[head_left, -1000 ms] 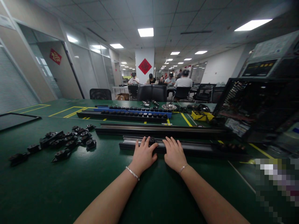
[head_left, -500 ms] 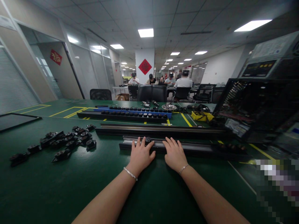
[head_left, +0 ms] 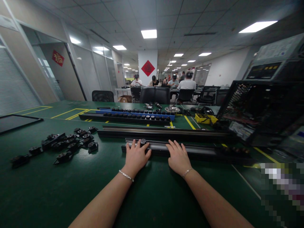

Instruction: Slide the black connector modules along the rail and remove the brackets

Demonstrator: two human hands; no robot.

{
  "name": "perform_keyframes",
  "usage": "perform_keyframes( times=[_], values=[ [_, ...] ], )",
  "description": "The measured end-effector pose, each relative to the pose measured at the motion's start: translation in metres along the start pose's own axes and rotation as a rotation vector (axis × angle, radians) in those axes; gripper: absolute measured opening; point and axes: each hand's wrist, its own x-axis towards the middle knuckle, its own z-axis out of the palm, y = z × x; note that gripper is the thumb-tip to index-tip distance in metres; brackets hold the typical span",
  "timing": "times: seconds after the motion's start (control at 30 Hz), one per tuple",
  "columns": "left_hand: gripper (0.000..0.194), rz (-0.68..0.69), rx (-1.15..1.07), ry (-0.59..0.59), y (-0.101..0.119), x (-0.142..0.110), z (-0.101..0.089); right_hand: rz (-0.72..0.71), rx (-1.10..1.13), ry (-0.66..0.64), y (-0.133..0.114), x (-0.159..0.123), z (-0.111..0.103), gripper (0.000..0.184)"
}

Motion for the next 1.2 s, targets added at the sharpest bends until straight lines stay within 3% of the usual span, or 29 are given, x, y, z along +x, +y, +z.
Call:
perform_keyframes(
  times=[0.2,0.83,1.0,1.2],
  values=[
    [0.044,-0.082,-0.004,-0.058,-0.014,0.002,-0.005,0.004,0.011,-0.005,0.001,0.000,0.000,0.060],
    [0.040,-0.179,-0.062,0.016,-0.052,0.007,-0.006,0.001,0.017,-0.012,0.000,-0.001,-0.002,0.058],
    [0.040,-0.278,-0.121,-0.038,-0.060,0.009,-0.005,0.000,0.010,-0.008,0.000,-0.001,-0.002,0.058],
    [0.043,-0.312,-0.104,-0.025,-0.070,0.010,-0.003,-0.006,0.005,-0.003,0.001,-0.001,-0.001,0.058]
  ],
)
